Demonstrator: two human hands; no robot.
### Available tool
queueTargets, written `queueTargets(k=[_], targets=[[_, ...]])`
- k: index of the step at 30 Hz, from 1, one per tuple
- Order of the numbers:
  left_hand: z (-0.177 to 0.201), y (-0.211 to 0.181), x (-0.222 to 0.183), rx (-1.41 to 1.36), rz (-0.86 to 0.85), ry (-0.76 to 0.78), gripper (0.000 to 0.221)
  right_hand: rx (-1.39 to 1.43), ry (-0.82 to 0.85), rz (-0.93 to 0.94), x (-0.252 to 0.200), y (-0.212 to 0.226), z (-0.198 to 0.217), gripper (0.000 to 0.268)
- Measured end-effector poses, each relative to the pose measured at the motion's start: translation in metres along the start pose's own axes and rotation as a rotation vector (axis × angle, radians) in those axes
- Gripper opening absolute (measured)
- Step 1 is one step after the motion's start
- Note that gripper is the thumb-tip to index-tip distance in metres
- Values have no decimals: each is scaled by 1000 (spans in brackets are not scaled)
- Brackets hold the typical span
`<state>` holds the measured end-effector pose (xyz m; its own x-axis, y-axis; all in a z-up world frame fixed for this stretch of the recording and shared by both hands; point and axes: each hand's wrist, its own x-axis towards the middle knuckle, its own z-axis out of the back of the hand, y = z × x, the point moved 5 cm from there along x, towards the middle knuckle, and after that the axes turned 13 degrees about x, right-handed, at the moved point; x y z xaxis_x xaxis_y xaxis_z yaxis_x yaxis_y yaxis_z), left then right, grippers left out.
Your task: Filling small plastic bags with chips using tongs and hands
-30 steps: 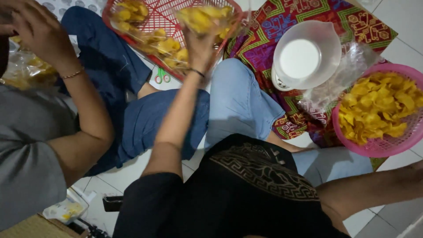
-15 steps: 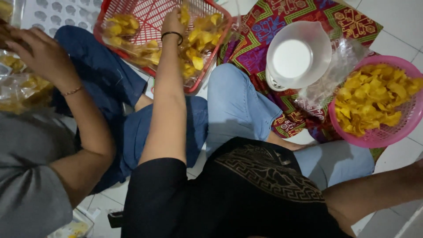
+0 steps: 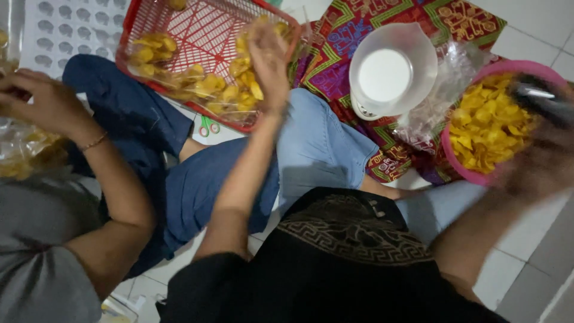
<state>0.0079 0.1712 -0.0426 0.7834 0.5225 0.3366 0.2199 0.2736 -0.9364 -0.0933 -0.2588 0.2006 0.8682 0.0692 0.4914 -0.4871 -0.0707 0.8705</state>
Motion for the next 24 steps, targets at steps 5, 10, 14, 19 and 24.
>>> queueTargets(k=[5,10,14,19,24], targets=[[-51,-137,-125,-755,292,385,122,579,-443,-147,-47,-115,-54,28],[-41,-141,-127,-966,374,309,109,710,-237,-266,-43,-86,-138,58],[-23,-128,-104,-838,274,321,105,868,-60,-452,-61,-118,-108,90],[-32,-131,-110,-539,109,437,118,300,181,-457,-59,-102,-75,112],[-81,-182,-130,-292,24,719,87,31,169,-445,-83,-123,-69,67]])
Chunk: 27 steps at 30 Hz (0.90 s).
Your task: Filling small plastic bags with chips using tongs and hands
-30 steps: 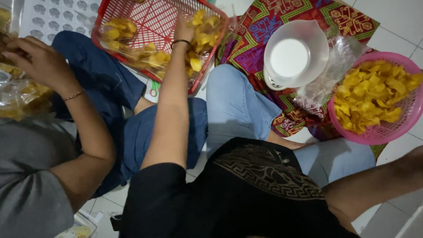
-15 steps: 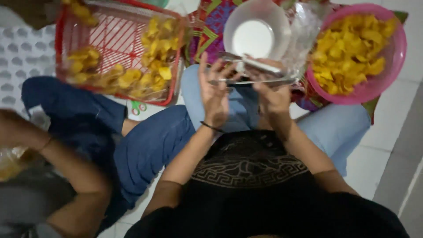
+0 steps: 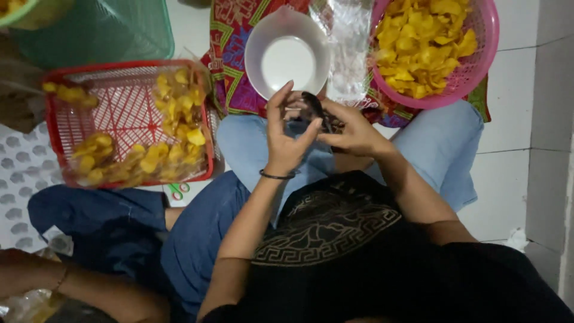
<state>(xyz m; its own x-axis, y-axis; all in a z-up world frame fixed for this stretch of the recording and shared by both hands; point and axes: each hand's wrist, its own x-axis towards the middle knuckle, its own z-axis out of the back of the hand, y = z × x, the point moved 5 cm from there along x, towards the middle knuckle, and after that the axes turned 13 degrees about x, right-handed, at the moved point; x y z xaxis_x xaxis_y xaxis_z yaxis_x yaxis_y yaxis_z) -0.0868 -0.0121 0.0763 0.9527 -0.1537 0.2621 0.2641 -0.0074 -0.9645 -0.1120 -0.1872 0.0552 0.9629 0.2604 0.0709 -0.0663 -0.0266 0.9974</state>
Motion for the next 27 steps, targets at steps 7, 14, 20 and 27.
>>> queueTargets(k=[7,14,20,27], targets=[[-17,0,-6,68,62,81,73,-196,-684,-91,-5,-50,137,26],[-34,6,-32,23,178,273,53,-799,-781,-366,31,-80,183,54],[-33,6,-37,46,216,316,46,-708,-717,-353,40,-100,191,28],[-39,25,-29,60,311,344,41,-435,-672,0,32,-55,185,8]])
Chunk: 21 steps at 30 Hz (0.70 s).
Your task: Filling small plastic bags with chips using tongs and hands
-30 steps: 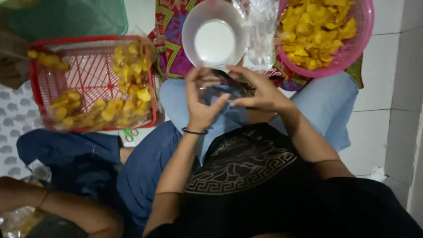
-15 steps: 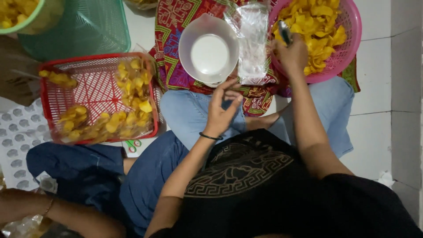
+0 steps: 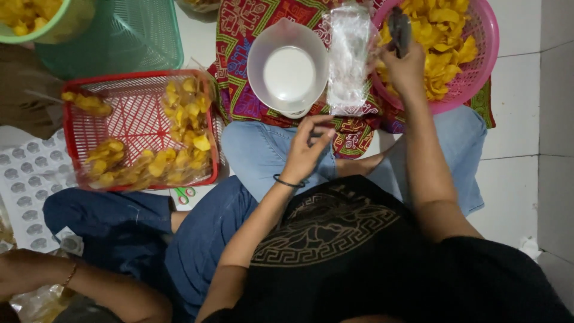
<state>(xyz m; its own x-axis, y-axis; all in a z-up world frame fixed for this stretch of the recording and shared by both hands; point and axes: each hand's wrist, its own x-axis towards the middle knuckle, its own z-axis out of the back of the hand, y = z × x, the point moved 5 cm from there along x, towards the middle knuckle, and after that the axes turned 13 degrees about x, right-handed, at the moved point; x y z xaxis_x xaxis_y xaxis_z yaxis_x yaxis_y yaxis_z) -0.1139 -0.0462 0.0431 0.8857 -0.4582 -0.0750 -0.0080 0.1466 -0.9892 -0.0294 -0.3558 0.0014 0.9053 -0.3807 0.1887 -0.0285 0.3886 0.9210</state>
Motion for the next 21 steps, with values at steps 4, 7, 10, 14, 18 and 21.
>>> queueTargets(k=[4,7,10,14,18,21], targets=[[-10,4,40,68,149,101,67,220,52,-97,-20,89,9,8],[-16,-13,60,-328,207,239,78,700,95,-181,-38,140,15,46],[-13,-40,64,-623,103,360,90,617,318,-48,-52,175,14,14],[19,-52,66,-1082,-18,234,75,653,557,29,-71,181,3,8],[61,-50,62,-1006,-71,-31,53,681,692,-96,-89,192,-14,6],[93,-29,54,-667,-15,-321,28,650,628,-69,-100,166,-27,13]])
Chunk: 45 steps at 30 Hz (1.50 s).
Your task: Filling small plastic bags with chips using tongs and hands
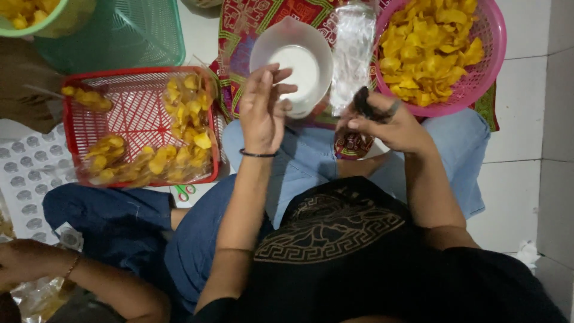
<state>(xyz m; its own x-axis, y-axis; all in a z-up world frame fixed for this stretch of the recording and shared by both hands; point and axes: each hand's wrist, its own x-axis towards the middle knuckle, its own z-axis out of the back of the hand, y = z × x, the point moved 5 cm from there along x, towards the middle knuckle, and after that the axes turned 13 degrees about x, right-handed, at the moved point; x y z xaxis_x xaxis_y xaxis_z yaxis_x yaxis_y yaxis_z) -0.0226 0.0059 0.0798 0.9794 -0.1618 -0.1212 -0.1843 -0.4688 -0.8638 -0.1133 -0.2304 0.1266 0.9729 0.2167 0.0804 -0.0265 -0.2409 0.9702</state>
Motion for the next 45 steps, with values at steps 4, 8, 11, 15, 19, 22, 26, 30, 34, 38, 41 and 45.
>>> queueTargets(k=[4,8,11,15,19,22,26,30,34,38,41,45], targets=[[10,-22,-23,431,-106,-74,21,64,-239,-15,0,-15,52,38],[3,-15,-47,776,-352,195,7,-49,-346,2,11,1,68,28],[-6,-7,-62,771,-318,297,8,-5,-266,4,22,-4,39,39],[-12,-3,-77,836,-273,353,15,30,140,-121,44,17,-31,55],[1,-9,-82,896,-261,343,15,-33,140,-188,29,-5,-23,27],[6,-15,-84,903,-180,383,13,-162,73,-132,27,-9,-20,14],[12,-5,-90,793,-111,471,39,-229,105,-80,26,-21,-22,13],[12,-8,-81,752,-179,383,10,-246,151,-75,24,-39,-25,20],[12,-2,-78,754,-194,351,5,-204,161,-95,23,-50,-26,27],[14,14,-74,770,-139,320,19,-244,181,-51,30,-33,-27,25],[3,17,-67,789,-79,327,26,-242,179,8,29,-33,-17,20],[-11,20,-64,708,-103,362,36,-250,185,35,22,-47,-4,24]])
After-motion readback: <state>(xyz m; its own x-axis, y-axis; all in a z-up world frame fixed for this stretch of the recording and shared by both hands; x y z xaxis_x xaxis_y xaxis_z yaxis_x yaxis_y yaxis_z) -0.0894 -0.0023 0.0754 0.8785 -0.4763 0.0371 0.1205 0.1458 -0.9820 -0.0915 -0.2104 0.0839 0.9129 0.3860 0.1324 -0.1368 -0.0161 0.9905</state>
